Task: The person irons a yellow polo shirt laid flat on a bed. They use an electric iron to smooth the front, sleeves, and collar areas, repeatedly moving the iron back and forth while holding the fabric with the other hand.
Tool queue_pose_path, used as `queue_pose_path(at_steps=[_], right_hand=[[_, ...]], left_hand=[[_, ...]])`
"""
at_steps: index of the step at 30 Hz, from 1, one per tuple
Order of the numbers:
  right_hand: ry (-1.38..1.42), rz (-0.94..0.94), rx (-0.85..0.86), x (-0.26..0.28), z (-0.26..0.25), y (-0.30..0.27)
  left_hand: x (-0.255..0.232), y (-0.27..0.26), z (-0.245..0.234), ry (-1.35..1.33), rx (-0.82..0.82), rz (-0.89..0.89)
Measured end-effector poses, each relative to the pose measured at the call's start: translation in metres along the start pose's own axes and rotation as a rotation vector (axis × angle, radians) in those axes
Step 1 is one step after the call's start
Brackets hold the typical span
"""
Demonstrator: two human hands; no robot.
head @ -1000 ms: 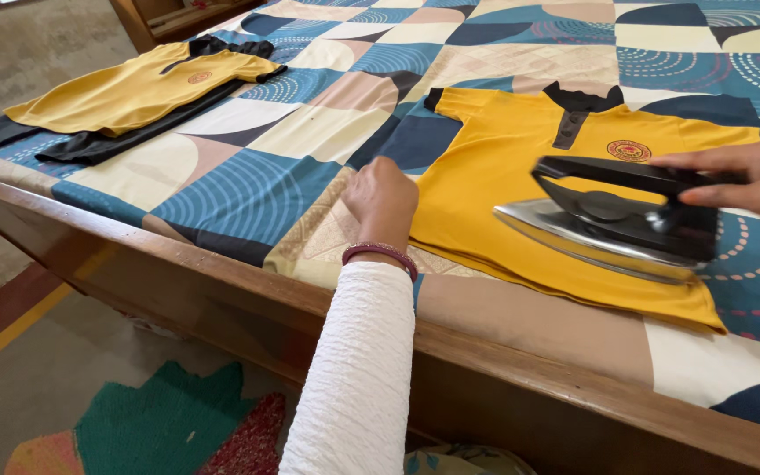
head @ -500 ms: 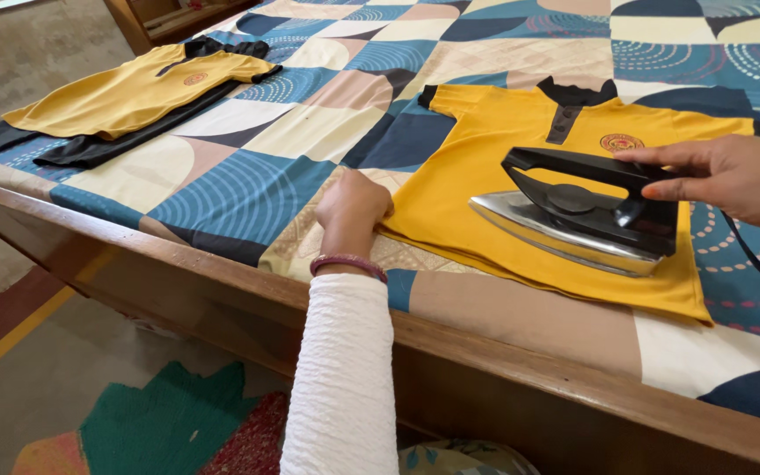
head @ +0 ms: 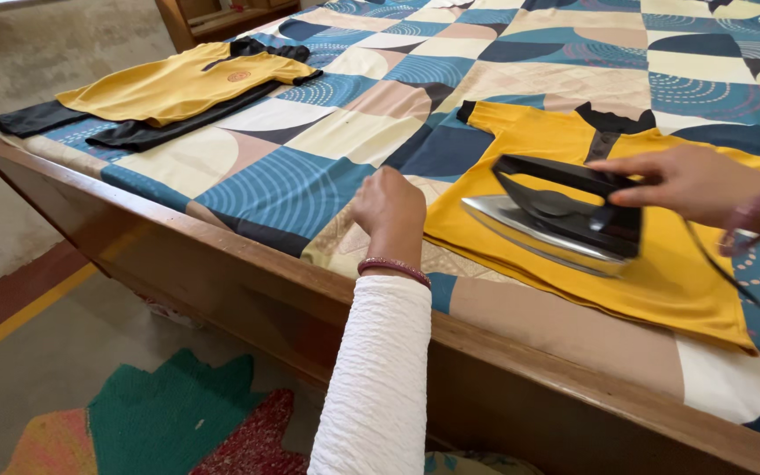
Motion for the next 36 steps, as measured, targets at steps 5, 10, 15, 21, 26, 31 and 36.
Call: queue_pose_path(at_steps=[5, 10, 15, 21, 26, 31, 36], right_hand=[[0.095, -0.121, -0.026, 0.048, 0.018, 0.015], [0.072, -0.074, -0.015, 0.049, 0.014, 0.014], [-0.021, 0.08, 0.055, -0.001, 0.006, 0.0], [0.467, 0.039, 0.02, -0.056, 0.004, 0.005], [0.089, 0.14, 0.061, 0.0, 0.004, 0.006], [0.029, -0.082, 0.051, 0.073, 0.019, 0.016], [0.187, -0.079, 0.038, 0.078, 0.025, 0.004]], left_hand=[[-0.001, -0.002, -0.009, -0.078, -0.15, -0.039], [-0.008, -0.007, -0.012, -0.118, -0.24, 0.003], [-0.012, -0.009, -0.017, -0.169, -0.27, 0.008], [-0.018, -0.011, -0.018, -0.205, -0.238, 0.03], [-0.024, -0.008, -0.017, -0.218, -0.225, 0.034], [-0.021, -0.006, -0.017, -0.247, -0.254, 0.002], [-0.012, -0.008, -0.02, -0.355, -0.369, -0.038]])
Point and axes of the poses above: each hand's wrist, its own y-axis towards the middle knuckle, its own z-axis out of the palm, x = y × z, the point moved 3 cm from there along y, towards the middle knuckle, and after that the axes turned 15 degrees about y, right-handed, at the moved point
